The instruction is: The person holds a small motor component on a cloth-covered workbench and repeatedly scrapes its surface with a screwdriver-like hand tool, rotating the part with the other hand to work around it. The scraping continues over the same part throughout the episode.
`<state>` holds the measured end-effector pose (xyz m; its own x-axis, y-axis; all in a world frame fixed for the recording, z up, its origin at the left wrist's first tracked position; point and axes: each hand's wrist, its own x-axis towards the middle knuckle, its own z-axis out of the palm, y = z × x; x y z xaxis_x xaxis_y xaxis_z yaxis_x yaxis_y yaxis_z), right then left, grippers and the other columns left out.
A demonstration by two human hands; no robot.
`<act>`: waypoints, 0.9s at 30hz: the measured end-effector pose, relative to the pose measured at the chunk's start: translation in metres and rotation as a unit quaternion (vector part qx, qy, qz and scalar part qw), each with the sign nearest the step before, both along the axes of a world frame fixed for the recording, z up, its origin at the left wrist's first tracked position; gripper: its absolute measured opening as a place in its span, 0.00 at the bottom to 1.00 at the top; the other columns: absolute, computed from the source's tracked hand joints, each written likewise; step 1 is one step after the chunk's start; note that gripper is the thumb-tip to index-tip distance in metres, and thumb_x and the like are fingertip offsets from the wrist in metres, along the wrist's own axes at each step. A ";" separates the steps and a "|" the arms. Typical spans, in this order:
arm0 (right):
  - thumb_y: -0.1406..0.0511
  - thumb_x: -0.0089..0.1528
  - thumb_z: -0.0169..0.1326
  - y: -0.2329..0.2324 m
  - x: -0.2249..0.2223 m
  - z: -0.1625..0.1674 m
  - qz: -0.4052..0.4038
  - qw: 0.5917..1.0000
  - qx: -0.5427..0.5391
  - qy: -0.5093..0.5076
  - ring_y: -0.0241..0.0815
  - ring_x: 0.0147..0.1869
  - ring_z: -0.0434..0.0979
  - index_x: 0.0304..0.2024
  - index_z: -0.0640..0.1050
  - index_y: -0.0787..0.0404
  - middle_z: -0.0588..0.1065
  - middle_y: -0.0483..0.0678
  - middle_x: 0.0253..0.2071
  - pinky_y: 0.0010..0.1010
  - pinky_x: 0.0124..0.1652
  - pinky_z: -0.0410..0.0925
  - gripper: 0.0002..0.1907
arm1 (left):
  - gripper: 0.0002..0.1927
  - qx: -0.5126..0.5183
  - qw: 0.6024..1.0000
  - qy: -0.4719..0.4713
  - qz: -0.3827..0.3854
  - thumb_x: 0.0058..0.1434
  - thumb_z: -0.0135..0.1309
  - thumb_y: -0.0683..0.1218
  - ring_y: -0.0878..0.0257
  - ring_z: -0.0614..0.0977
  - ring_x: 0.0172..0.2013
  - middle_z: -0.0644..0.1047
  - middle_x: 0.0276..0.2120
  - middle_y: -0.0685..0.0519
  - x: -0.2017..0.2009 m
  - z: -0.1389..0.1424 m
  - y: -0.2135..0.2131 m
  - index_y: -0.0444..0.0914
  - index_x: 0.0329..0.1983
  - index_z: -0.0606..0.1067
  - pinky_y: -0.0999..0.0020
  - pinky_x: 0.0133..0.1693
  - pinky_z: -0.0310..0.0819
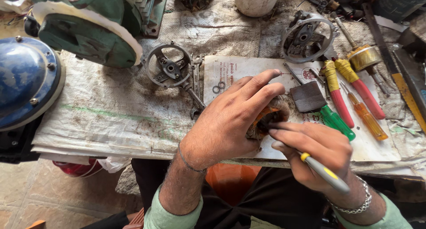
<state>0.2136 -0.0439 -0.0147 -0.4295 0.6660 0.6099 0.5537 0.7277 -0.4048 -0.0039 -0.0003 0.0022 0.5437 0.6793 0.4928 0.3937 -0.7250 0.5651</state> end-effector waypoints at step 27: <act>0.73 0.50 0.62 0.000 -0.006 -0.001 -0.019 0.998 -0.026 -0.059 0.50 0.35 0.82 0.43 0.82 0.63 0.81 0.53 0.39 0.36 0.34 0.72 0.16 | 0.53 -0.011 1.000 0.024 0.006 0.34 0.69 0.41 0.40 0.72 0.62 0.65 0.69 0.40 0.000 0.000 0.000 0.42 0.69 0.63 0.52 0.61 0.71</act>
